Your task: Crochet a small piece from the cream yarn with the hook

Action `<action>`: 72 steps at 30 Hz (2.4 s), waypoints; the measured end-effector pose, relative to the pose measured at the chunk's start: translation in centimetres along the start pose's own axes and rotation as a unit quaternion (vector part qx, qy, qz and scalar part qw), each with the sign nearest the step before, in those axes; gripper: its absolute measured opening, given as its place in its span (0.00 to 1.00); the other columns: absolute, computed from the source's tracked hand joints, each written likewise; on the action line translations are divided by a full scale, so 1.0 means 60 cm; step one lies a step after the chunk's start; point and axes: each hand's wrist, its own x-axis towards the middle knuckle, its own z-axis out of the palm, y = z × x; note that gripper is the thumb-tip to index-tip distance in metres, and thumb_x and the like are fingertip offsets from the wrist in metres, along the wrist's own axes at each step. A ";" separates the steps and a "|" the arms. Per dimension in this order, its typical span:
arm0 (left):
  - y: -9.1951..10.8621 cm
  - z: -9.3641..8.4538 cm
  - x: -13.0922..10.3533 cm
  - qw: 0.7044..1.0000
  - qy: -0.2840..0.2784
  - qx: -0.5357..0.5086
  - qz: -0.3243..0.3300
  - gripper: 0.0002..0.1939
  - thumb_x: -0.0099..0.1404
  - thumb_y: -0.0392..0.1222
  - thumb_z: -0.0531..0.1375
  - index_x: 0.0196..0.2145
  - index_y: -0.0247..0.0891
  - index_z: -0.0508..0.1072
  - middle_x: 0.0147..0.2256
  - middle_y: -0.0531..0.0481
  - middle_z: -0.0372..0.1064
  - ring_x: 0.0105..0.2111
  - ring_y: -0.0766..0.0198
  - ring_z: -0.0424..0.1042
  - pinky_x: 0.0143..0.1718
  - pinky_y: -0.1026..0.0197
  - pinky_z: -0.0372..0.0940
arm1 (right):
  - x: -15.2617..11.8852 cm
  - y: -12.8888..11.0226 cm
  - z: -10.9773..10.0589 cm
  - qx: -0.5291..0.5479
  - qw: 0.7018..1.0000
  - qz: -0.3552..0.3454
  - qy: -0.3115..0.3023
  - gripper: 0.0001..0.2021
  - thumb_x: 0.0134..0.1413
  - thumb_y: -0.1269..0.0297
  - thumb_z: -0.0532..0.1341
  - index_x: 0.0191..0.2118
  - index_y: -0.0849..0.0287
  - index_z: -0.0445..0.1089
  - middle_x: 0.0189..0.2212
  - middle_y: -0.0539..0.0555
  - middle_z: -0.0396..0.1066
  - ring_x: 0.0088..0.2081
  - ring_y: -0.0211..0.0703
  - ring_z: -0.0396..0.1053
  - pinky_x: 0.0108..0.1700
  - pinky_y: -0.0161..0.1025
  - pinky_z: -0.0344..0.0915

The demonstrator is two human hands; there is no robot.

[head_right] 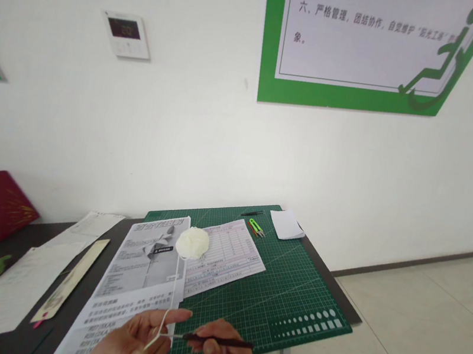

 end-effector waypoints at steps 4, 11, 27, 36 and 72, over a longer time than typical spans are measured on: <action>-0.003 -0.007 0.003 1.000 -0.018 -0.004 -0.004 0.30 0.35 0.25 0.62 0.42 0.22 0.74 0.11 0.60 0.53 0.12 0.74 0.51 0.13 0.69 0.47 | 0.002 -0.002 -0.004 0.016 1.000 0.019 0.000 0.07 0.49 0.58 0.63 0.31 0.54 0.75 0.25 0.50 0.72 0.26 0.38 0.70 0.29 0.34 0.65; -0.007 -0.012 0.004 0.999 -0.042 -0.007 -0.012 0.28 0.36 0.26 0.62 0.41 0.24 0.75 0.10 0.59 0.54 0.12 0.74 0.51 0.13 0.68 0.48 | 0.007 -0.001 -0.008 0.039 0.998 0.056 -0.001 0.08 0.47 0.57 0.64 0.29 0.56 0.75 0.24 0.51 0.72 0.25 0.39 0.69 0.29 0.35 0.65; -0.017 0.003 0.003 0.998 -0.054 -0.010 -0.022 0.30 0.37 0.26 0.63 0.43 0.27 0.74 0.10 0.59 0.55 0.11 0.76 0.51 0.13 0.70 0.47 | 0.001 -0.007 0.010 0.022 0.999 -0.002 0.033 0.07 0.47 0.57 0.64 0.29 0.54 0.75 0.23 0.51 0.72 0.24 0.39 0.69 0.27 0.35 0.64; -0.011 -0.007 -0.001 0.999 -0.042 0.007 -0.012 0.29 0.37 0.28 0.65 0.42 0.27 0.75 0.11 0.59 0.53 0.12 0.76 0.51 0.13 0.70 0.47 | 0.002 -0.005 0.009 0.048 0.997 0.044 0.041 0.10 0.45 0.56 0.65 0.27 0.58 0.75 0.20 0.51 0.73 0.23 0.39 0.68 0.27 0.34 0.63; -0.027 0.018 0.006 0.961 0.178 0.208 0.031 0.36 0.40 0.24 0.66 0.48 0.43 0.71 0.15 0.58 0.64 0.18 0.69 0.62 0.24 0.62 0.64 | 0.004 0.031 0.018 0.178 0.953 0.221 0.104 0.12 0.41 0.60 0.69 0.29 0.65 0.75 0.18 0.54 0.75 0.19 0.34 0.68 0.23 0.30 0.65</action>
